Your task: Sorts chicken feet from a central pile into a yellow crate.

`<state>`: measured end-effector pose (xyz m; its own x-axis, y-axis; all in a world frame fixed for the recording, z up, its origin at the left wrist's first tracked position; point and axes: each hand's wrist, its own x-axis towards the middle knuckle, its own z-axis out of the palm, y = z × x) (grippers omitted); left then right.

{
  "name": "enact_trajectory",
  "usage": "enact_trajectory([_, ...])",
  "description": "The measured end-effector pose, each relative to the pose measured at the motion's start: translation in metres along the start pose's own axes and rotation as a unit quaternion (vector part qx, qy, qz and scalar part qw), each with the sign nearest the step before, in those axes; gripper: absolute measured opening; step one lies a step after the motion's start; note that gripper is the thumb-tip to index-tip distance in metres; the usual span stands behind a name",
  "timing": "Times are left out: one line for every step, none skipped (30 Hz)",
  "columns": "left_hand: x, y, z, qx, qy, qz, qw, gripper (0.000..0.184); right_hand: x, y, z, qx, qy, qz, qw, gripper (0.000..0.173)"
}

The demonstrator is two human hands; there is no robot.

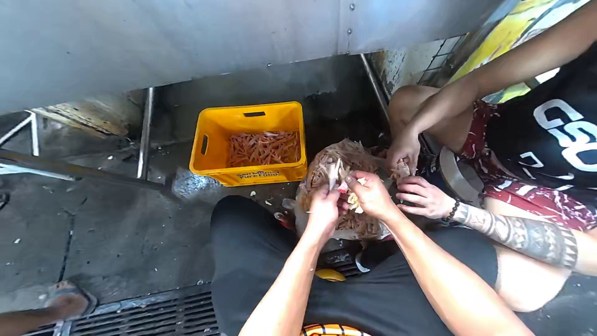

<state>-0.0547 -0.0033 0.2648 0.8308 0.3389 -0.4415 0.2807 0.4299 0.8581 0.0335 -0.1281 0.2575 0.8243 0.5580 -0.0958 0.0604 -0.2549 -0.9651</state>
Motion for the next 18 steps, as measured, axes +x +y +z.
enact_trajectory([-0.002, -0.001, 0.005, 0.012, 0.010, 0.008, 1.000, 0.023, -0.001, -0.001, -0.001, 0.002, -0.001, -0.016, 1.000, 0.023])
enact_trajectory([0.000, -0.001, 0.008, 0.035, 0.016, 0.024, 0.999, 0.021, -0.001, -0.003, -0.003, -0.003, -0.005, -0.035, 0.999, 0.022])
enact_trajectory([0.002, 0.000, 0.008, 0.067, 0.016, 0.043, 0.997, 0.020, 0.000, -0.004, -0.007, -0.013, -0.010, -0.050, 0.999, 0.021])
enact_trajectory([0.004, 0.001, 0.006, 0.093, 0.006, 0.062, 0.994, 0.020, 0.001, -0.005, -0.010, -0.020, -0.015, -0.062, 0.998, 0.021])
enact_trajectory([0.006, 0.002, 0.002, 0.101, -0.012, 0.077, 0.992, 0.019, 0.001, -0.005, -0.014, -0.023, -0.019, -0.074, 0.997, 0.020])
enact_trajectory([0.005, 0.004, -0.003, 0.096, -0.032, 0.084, 0.991, 0.018, 0.000, -0.005, -0.016, -0.022, -0.024, -0.084, 0.996, 0.020])
enact_trajectory([0.005, 0.007, -0.007, 0.078, -0.048, 0.082, 0.992, 0.018, -0.001, -0.007, -0.018, -0.019, -0.029, -0.095, 0.995, 0.019])
enact_trajectory([0.003, 0.011, -0.010, 0.048, -0.058, 0.073, 0.994, 0.021, -0.002, -0.009, -0.019, -0.025, -0.029, -0.106, 0.994, 0.020])
enact_trajectory([0.002, 0.015, -0.011, 0.020, -0.067, 0.058, 0.996, 0.025, -0.002, -0.009, -0.020, -0.042, -0.026, -0.118, 0.992, 0.021])
enact_trajectory([0.000, 0.017, -0.009, 0.005, -0.071, 0.040, 0.997, 0.029, -0.002, -0.009, -0.022, -0.070, -0.022, -0.128, 0.989, 0.022])
enact_trajectory([-0.001, 0.018, -0.006, 0.006, -0.071, 0.027, 0.997, 0.029, -0.003, -0.010, -0.023, -0.101, -0.021, -0.133, 0.986, 0.023])
enact_trajectory([-0.003, 0.017, -0.003, 0.016, -0.073, 0.023, 0.997, 0.027, -0.004, -0.011, -0.022, -0.126, -0.026, -0.135, 0.982, 0.023])
enact_trajectory([-0.005, 0.016, -0.001, 0.031, -0.077, 0.029, 0.996, 0.025, -0.005, -0.010, -0.019, -0.139, -0.028, -0.143, 0.980, 0.023])
enact_trajectory([-0.005, 0.014, 0.002, 0.044, -0.079, 0.042, 0.995, 0.023, -0.005, -0.009, -0.017, -0.145, -0.024, -0.154, 0.977, 0.022])
enact_trajectory([-0.005, 0.012, 0.002, 0.053, -0.080, 0.056, 0.994, 0.022, -0.004, -0.007, -0.015, -0.144, -0.018, -0.166, 0.975, 0.021])
enact_trajectory([-0.004, 0.010, 0.000, 0.060, -0.083, 0.065, 0.993, 0.020, -0.004, -0.006, -0.014, -0.143, -0.016, -0.170, 0.975, 0.020])
enact_trajectory([-0.002, 0.007, -0.003, 0.065, -0.084, 0.072, 0.992, 0.018, -0.005, -0.006, -0.013, -0.142, -0.017, -0.163, 0.976, 0.019])
enact_trajectory([-0.001, 0.005, -0.005, 0.073, -0.083, 0.075, 0.991, 0.017, -0.006, -0.006, -0.012, -0.142, -0.016, -0.154, 0.978, 0.018])
